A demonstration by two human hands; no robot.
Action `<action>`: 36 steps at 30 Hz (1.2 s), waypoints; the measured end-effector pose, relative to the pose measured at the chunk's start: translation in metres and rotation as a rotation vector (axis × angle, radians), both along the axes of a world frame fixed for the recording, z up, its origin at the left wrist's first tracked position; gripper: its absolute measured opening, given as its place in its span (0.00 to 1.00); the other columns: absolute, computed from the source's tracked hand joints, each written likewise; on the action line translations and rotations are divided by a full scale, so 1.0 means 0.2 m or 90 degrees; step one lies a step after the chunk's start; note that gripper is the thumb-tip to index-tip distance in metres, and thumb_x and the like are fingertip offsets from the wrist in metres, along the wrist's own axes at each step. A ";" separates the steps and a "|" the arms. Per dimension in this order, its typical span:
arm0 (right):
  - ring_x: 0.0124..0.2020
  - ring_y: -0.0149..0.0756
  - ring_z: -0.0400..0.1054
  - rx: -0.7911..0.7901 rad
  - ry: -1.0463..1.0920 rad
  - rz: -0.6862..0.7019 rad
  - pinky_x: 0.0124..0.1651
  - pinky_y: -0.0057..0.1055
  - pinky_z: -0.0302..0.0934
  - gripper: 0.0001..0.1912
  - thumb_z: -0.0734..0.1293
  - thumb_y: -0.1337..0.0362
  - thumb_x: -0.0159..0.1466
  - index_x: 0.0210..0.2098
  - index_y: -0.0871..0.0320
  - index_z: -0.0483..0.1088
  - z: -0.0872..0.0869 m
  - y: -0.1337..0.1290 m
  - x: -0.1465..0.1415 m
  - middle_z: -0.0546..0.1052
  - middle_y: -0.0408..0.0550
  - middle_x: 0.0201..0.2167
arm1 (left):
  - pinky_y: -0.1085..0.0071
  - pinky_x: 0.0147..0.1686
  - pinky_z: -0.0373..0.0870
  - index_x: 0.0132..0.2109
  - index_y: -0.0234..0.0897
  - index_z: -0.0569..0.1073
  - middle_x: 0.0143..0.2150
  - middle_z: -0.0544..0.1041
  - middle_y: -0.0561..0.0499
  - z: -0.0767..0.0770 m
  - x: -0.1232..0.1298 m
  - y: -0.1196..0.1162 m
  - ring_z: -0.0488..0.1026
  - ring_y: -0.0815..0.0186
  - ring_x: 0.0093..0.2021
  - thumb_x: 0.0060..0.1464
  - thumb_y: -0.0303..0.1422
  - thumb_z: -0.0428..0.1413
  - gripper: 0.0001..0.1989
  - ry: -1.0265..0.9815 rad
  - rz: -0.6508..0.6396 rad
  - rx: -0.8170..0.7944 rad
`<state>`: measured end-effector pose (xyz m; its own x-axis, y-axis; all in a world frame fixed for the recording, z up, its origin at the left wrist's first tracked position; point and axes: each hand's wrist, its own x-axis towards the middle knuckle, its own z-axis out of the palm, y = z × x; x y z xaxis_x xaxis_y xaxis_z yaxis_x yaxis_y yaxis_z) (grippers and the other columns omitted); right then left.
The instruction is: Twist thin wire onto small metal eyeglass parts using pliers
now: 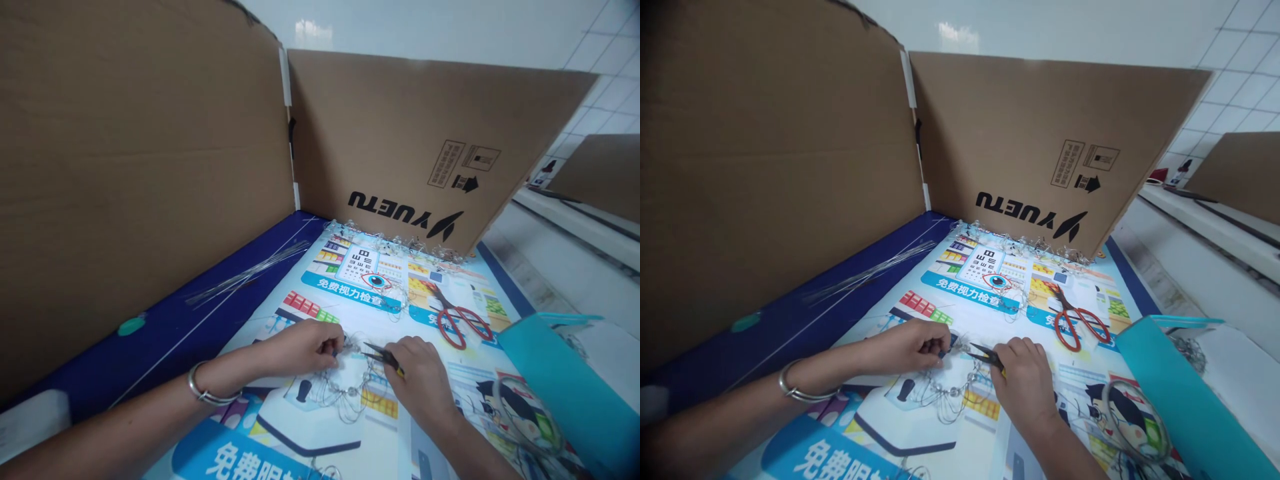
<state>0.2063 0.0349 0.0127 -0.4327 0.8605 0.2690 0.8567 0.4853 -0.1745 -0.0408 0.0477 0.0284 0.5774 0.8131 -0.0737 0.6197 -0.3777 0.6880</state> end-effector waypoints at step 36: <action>0.36 0.36 0.59 -0.028 0.015 -0.011 0.39 0.32 0.48 0.06 0.63 0.66 0.56 0.34 0.55 0.69 -0.02 0.01 0.01 0.68 0.45 0.30 | 0.68 0.44 0.64 0.45 0.40 0.65 0.54 0.61 0.47 0.15 0.00 -0.07 0.66 0.60 0.47 0.48 0.35 0.58 0.17 0.029 -0.200 0.114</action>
